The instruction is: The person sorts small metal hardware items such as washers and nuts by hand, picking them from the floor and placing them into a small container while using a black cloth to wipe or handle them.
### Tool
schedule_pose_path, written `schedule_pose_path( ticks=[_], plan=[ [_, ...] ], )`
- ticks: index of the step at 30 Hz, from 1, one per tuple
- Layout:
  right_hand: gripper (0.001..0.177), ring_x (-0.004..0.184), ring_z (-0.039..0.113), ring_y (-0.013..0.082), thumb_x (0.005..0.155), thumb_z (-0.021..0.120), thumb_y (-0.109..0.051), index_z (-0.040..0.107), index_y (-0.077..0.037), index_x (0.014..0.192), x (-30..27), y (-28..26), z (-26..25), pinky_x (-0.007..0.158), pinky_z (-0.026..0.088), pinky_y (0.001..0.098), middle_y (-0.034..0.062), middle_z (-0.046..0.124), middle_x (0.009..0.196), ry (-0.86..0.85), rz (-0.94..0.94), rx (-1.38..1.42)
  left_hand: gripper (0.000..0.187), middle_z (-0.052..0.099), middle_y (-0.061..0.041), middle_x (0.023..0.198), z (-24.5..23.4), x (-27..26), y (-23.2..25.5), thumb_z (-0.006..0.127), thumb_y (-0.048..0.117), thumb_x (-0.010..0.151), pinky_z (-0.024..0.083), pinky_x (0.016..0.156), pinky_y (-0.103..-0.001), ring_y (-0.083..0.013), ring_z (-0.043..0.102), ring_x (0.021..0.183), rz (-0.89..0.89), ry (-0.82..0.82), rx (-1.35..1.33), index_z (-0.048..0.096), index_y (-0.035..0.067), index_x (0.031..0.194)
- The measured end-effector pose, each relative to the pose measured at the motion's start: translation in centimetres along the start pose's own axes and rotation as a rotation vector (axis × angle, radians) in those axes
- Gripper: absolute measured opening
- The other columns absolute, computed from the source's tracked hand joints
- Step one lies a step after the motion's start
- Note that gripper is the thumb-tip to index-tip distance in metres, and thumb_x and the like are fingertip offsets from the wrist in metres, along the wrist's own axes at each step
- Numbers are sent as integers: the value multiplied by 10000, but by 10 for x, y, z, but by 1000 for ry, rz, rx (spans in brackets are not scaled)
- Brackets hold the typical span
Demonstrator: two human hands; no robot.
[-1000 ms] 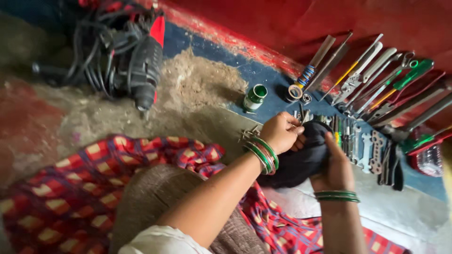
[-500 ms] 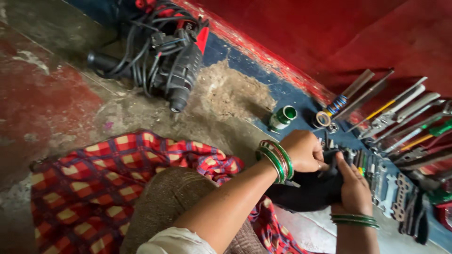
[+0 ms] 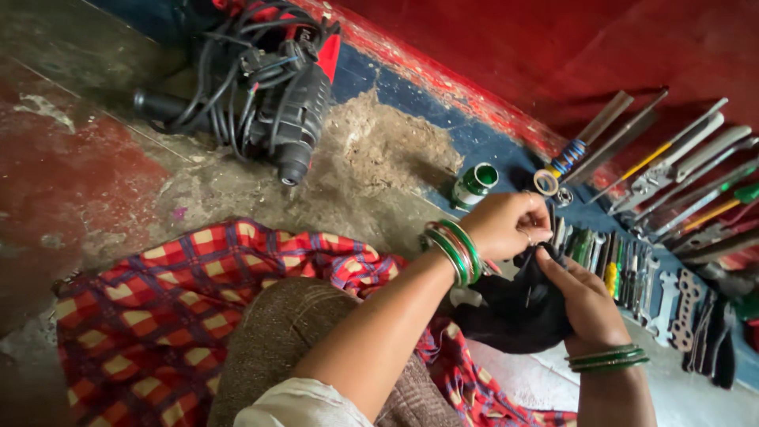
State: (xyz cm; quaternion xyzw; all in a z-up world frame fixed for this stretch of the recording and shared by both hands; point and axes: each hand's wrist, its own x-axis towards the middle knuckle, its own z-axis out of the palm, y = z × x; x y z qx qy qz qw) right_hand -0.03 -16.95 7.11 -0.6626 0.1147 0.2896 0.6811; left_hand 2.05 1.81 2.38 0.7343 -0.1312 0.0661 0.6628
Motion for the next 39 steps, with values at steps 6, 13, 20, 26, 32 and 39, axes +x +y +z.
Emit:
schedule_pose_path(
  ticks=[6,13,20,26,32,39],
  plan=[
    [279,886,710,147,1048,555,-205,676,-28,1226,0,6,-14,805,552,297,45,747,1064,-29,-41,89,153,803,7,874,1,1,-10,730,221,938,557,718,-259,-66,681,772,-65,-233,-195,802,88,966],
    [296,879,736,137,1011,513,-230,686,-58,1180,-10,4,-4,805,579,295,26,767,1036,81,19,161,213,771,-20,779,5,2,-7,779,290,869,552,637,-286,-96,681,660,-177,-133,8,801,86,926],
    [289,774,697,170,1066,610,-272,690,3,1100,-12,18,-17,728,557,324,77,735,921,-136,13,31,222,758,-25,752,-15,12,-9,788,265,872,558,622,-280,-87,683,633,-115,152,39,776,53,936],
    [258,871,700,112,980,585,-227,704,-56,1133,-17,10,6,798,547,289,10,758,975,-70,-36,10,187,725,16,764,-4,9,-4,789,200,868,519,575,-260,-51,599,603,-108,-174,-385,764,39,959],
    [354,850,613,88,975,681,-338,719,-56,1185,8,30,-3,780,498,274,39,744,920,184,-419,-788,173,723,-15,754,13,1,4,791,165,886,545,579,-246,-64,639,610,-94,-94,-222,737,10,941],
    [317,806,635,110,1006,646,-363,766,-87,1104,4,29,-21,776,499,280,33,733,874,238,-358,-880,106,703,-23,745,-37,17,15,698,148,963,567,559,-249,-79,683,618,-106,410,-313,695,42,962]
  ],
)
